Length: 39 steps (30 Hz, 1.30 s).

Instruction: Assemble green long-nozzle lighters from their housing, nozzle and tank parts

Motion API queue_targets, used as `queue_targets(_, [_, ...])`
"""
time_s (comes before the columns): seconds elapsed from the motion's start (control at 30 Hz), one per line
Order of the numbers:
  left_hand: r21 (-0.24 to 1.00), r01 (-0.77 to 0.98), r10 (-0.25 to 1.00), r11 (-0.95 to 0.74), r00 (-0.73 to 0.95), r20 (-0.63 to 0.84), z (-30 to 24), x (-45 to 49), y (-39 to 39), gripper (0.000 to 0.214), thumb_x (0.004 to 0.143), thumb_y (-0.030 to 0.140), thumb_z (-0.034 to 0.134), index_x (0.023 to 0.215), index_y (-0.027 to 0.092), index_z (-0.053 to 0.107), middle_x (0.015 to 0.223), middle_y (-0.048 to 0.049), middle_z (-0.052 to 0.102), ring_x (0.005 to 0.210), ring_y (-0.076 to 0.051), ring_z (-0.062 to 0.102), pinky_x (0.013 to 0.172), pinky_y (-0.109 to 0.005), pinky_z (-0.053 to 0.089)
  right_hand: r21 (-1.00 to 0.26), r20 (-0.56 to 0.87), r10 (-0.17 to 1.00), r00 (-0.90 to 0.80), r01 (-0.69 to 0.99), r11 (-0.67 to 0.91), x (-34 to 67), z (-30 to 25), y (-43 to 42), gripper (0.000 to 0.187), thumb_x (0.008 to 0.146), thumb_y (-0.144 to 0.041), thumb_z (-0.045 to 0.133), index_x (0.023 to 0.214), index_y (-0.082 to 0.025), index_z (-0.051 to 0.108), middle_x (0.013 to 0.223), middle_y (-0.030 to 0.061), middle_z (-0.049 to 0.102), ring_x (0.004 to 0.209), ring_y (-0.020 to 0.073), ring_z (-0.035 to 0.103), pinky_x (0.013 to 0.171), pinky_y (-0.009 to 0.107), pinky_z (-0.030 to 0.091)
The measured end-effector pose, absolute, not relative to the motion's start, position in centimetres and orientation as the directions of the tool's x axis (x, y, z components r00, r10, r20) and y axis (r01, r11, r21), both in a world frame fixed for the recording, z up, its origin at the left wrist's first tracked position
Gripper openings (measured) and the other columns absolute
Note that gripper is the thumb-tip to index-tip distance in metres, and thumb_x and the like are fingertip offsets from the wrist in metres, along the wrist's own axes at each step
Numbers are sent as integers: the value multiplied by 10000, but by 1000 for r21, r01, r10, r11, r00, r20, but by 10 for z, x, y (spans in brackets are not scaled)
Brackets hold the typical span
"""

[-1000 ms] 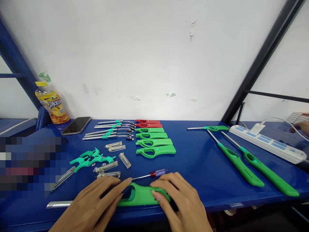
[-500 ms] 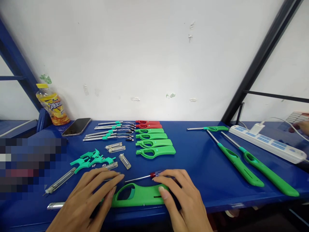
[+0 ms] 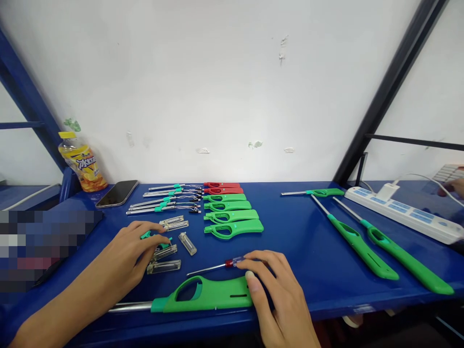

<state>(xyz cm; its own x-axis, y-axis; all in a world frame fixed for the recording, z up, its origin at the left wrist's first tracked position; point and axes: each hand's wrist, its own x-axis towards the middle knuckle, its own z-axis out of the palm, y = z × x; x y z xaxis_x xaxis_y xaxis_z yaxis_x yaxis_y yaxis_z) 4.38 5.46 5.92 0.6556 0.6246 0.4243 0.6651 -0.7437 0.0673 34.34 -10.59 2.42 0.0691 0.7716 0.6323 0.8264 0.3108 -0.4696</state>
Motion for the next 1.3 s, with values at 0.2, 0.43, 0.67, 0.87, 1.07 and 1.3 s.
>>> queue_targets(0.2, [56, 687, 656, -725, 662, 364, 64, 47, 55, 454, 1041, 153, 364, 1090, 204, 812, 1213, -146, 739, 1130, -364, 657, 909, -562, 552, -465, 639, 767, 61, 825, 321, 344, 22, -108, 281, 1136, -304, 489, 1259, -353, 736, 1240, 1, 740, 1173, 216, 686, 982, 329, 553])
queue_targets(0.43, [44, 699, 692, -713, 693, 204, 82, 59, 69, 311, 1033, 154, 514, 1034, 248, 810, 1214, -92, 738, 1141, -325, 657, 1001, -532, 527, -467, 641, 765, 63, 823, 324, 344, 22, -106, 275, 1133, -297, 497, 1247, -351, 741, 1235, -1, 743, 1177, 217, 682, 982, 331, 550])
queue_targets(0.67, [5, 725, 724, -689, 688, 52, 100, 72, 71, 236, 969, 102, 617, 923, 231, 809, 1118, -83, 755, 1118, -335, 666, 969, -501, 521, -505, 645, 754, 122, 809, 302, 344, 23, -105, 267, 1132, -312, 500, 1191, -337, 759, 1208, 8, 751, 1145, 223, 696, 953, 338, 559])
queue_targets(0.87, [-18, 728, 728, -685, 685, 22, 109, 80, 71, 229, 921, 67, 640, 901, 223, 807, 1072, -85, 760, 1075, -323, 682, 934, -453, 503, -552, 646, 736, 204, 791, 265, 345, 19, -104, 261, 1136, -318, 505, 1183, -328, 762, 1192, 15, 754, 1145, 219, 693, 956, 334, 554])
queue_targets(1.07, [-56, 713, 712, -699, 701, 44, 109, 82, 67, 317, 878, -21, 579, 908, 203, 801, 1052, -97, 763, 1055, -324, 688, 907, -436, 504, -551, 638, 744, 197, 792, 263, 348, 17, -106, 251, 1131, -315, 515, 1182, -317, 761, 1199, 27, 753, 1152, 234, 697, 958, 347, 562])
queue_targets(1.3, [-103, 695, 691, -712, 719, 75, 104, 82, 69, 364, 796, -92, 554, 874, 186, 775, 1015, -107, 758, 1028, -332, 698, 879, -435, 506, -538, 665, 722, 193, 794, 283, 344, 22, -104, 247, 1126, -298, 519, 1127, -313, 765, 1137, 14, 767, 1093, 225, 710, 918, 334, 557])
